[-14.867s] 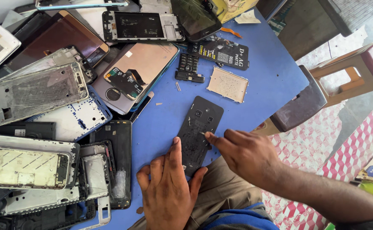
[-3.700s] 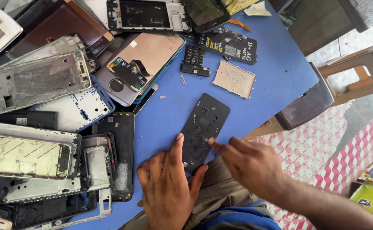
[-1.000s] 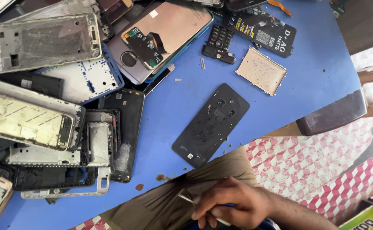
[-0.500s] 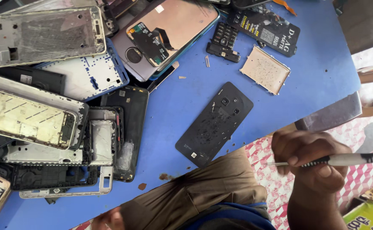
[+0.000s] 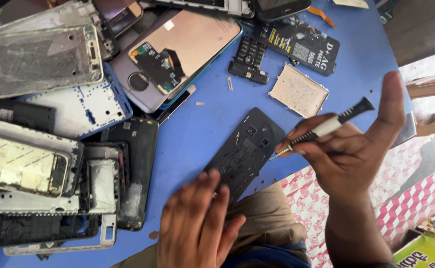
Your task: The person uses a screwdriver to scrape adhesive residue from the back of a smartphone. They repeatedly scrape the same area, flip the phone, and continue scraping. The workspace contains disassembled phone parts and tools.
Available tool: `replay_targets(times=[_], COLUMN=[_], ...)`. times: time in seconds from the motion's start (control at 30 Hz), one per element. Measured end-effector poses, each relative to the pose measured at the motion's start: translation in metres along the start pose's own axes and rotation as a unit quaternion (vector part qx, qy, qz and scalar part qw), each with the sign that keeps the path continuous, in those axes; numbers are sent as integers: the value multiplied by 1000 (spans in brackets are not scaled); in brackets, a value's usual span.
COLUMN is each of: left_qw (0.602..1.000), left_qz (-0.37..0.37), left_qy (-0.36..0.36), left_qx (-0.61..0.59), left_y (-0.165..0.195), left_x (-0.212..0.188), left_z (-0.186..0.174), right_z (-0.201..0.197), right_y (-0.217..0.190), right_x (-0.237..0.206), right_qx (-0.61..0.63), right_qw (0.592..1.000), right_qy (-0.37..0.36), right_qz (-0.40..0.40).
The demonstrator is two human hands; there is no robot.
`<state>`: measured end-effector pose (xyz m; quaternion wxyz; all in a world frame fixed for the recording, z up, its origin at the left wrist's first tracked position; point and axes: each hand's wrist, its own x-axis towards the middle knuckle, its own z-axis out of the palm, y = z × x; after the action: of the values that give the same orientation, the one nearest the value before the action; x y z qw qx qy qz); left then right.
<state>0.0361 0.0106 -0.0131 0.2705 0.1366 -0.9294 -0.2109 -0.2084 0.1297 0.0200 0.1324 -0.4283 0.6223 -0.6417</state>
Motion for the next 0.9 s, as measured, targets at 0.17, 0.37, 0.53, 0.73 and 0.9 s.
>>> replay_targets(times=[0.17, 0.37, 0.53, 0.73, 0.9], left_qw=[997, 987, 990, 989, 989], left_qz=[-38, -68, -61, -86, -74], left_qy=[-56, -144, -126, -120, -125], left_qx=[44, 17, -23, -25, -19], left_y=[-3, -11, -16, -12, -13], left_x=[37, 27, 27, 28, 28], left_z=[-1, -3, -5, -3, -2], right_z=[8, 16, 17, 18, 16], right_y=[17, 20, 15, 8, 18], right_x=[19, 18, 16, 9, 8], right_qx=[-72, -116, -179, -180, -100], right_qw=[996, 986, 974, 972, 989], right_qy=[-43, -118, -134, -152, -112], right_qz=[-24, 2, -46, -8, -2])
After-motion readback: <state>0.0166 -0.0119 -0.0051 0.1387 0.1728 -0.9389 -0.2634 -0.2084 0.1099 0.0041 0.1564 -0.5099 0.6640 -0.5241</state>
